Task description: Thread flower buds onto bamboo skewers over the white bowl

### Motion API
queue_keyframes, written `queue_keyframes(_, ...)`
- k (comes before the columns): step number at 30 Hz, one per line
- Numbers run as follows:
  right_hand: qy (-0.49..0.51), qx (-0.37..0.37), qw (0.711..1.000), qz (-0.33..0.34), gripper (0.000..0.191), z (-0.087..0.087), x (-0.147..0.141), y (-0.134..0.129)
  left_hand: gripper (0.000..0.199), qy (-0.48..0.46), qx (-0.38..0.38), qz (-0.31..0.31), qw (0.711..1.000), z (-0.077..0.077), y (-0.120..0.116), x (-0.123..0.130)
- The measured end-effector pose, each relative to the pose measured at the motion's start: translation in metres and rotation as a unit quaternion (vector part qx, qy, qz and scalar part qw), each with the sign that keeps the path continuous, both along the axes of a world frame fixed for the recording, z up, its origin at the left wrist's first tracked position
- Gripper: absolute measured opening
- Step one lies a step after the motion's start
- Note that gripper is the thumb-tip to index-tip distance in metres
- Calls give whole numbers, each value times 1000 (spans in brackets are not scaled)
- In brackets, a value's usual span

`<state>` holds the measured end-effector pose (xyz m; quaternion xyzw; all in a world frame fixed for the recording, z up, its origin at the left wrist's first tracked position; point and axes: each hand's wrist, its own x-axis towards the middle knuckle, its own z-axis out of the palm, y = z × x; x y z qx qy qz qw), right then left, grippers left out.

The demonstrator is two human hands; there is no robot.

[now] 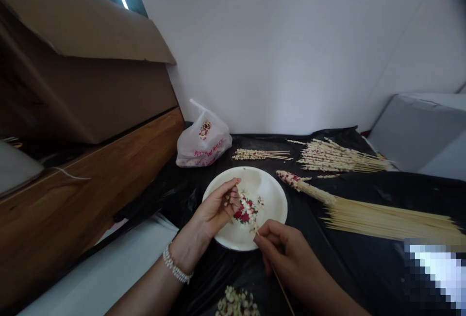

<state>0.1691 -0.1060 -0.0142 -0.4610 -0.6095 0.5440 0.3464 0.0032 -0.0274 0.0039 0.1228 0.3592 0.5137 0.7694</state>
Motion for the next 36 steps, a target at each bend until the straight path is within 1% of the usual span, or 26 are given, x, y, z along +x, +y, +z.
queue_keyframes(2,9,1,1000,-3,21,1,1,1,1,14,2,-17,1000,0,-2,3)
queue_keyframes(6,13,-9,1000,-4,21,1,2,0,3,28,-1,-16,999,2,-5,6)
queue_keyframes(11,4,12,1000,-12,21,0,3,0,2,63,10,-41,997,3,-11,11)
queue_keyframes(13,5,13,1000,-14,21,0,3,1,4,60,19,-37,997,3,-12,13)
queue_keyframes(16,3,8,1000,-12,21,0,4,2,8,39,12,-20,999,4,-10,12)
queue_keyframes(17,2,9,1000,-10,22,0,4,2,16,40,7,-15,999,4,-9,11)
queue_keyframes(20,-4,13,1000,-10,23,1,4,2,52,62,0,6,998,2,-6,7)
queue_keyframes(21,-6,14,1000,-11,23,1,4,2,59,68,-1,12,998,2,-5,5)
queue_keyframes(22,-9,13,1000,-11,23,2,4,2,61,71,-1,17,997,0,-4,4)
queue_keyframes(28,-2,4,1000,-6,24,5,3,1,48,46,-7,36,998,-5,0,0)
queue_keyframes(31,3,1,1000,-4,24,4,3,1,47,13,-35,59,998,-2,2,0)
queue_keyframes(34,8,-8,1000,-1,23,3,3,1,46,-16,-73,98,992,4,3,1)
queue_keyframes(36,8,-10,1000,-2,23,3,3,1,46,-25,-85,116,989,7,4,1)
